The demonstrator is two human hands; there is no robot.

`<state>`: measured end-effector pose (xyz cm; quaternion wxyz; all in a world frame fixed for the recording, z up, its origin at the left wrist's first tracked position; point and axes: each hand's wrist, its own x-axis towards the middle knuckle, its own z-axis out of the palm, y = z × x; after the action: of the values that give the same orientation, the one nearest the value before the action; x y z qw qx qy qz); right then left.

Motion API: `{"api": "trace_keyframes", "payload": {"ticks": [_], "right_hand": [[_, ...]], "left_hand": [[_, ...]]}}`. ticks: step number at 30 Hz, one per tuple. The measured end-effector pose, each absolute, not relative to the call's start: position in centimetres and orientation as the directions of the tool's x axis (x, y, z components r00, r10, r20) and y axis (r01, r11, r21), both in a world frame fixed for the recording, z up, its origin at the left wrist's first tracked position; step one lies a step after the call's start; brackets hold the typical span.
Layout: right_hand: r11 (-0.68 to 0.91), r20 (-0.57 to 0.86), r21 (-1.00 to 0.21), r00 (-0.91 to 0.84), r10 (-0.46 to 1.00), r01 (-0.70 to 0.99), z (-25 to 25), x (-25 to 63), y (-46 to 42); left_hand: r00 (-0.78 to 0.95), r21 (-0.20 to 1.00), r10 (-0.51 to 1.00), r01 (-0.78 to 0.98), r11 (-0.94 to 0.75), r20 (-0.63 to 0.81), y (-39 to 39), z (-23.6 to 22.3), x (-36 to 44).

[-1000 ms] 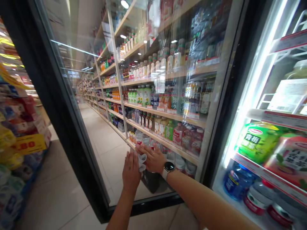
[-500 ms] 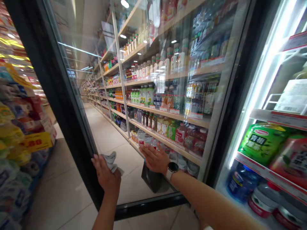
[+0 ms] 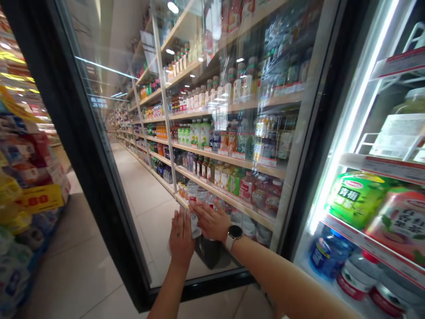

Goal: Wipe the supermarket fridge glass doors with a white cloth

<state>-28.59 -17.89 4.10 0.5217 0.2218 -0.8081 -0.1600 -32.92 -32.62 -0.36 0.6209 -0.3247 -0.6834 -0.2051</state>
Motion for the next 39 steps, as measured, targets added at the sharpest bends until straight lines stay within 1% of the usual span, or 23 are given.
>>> {"api": "trace_keyframes", "payload": {"ticks": [3, 6, 11, 14, 18, 21, 27, 30, 32, 36, 39], "right_hand": [[0.850, 0.778, 0.493, -0.342, -0.527, -0.187, 4.1, -28.6, -17.9], [0.848, 0.781, 0.500, -0.333, -0.529, -0.174, 4.2, -28.6, -17.8], [0.846, 0.780, 0.508, -0.331, -0.531, -0.161, 4.3, -28.3, -17.8], [0.847, 0.783, 0.507, -0.325, -0.530, -0.159, 4.4, -28.2, -17.9], [0.850, 0.778, 0.498, -0.344, -0.525, -0.171, 4.3, -28.1, -18.0], [0.850, 0.757, 0.484, -0.390, -0.525, -0.205, 4.1, -28.1, -17.9], [0.845, 0.741, 0.481, -0.407, -0.534, -0.232, 3.9, -28.6, -17.7], [0.843, 0.721, 0.481, -0.437, -0.537, -0.242, 3.8, -28.9, -17.7], [0.843, 0.716, 0.476, -0.447, -0.537, -0.250, 3.8, -29.0, -17.6], [0.845, 0.742, 0.475, -0.406, -0.534, -0.246, 3.9, -29.0, -17.7], [0.851, 0.752, 0.475, -0.399, -0.525, -0.225, 4.1, -28.9, -17.8]], "left_hand": [[0.001, -0.197, 0.264, 0.670, 0.716, 0.965, -34.4, -0.2, -33.6], [-0.010, -0.192, 0.257, 0.640, 0.744, 0.966, -36.9, -0.2, -34.4], [-0.083, -0.103, 0.198, 0.628, 0.771, 0.977, -41.1, -0.1, -35.3], [-0.108, -0.022, 0.110, 0.607, 0.794, 0.988, -41.9, 0.3, -35.3], [-0.117, 0.124, -0.067, 0.585, 0.802, 0.991, -40.1, 0.8, -34.8], [-0.118, 0.148, -0.097, 0.586, 0.796, 0.988, -37.3, 0.8, -34.0], [-0.091, 0.026, 0.045, 0.658, 0.752, 0.995, -32.3, 0.1, -32.1], [-0.091, -0.010, 0.096, 0.670, 0.742, 0.991, -31.1, -1.2, -31.7], [-0.079, -0.058, 0.151, 0.674, 0.736, 0.985, -31.0, -2.2, -31.7], [-0.029, -0.222, 0.319, 0.659, 0.719, 0.947, -33.0, -3.7, -32.2], [0.005, -0.370, 0.470, 0.623, 0.689, 0.883, -35.9, -3.5, -32.9]]}}
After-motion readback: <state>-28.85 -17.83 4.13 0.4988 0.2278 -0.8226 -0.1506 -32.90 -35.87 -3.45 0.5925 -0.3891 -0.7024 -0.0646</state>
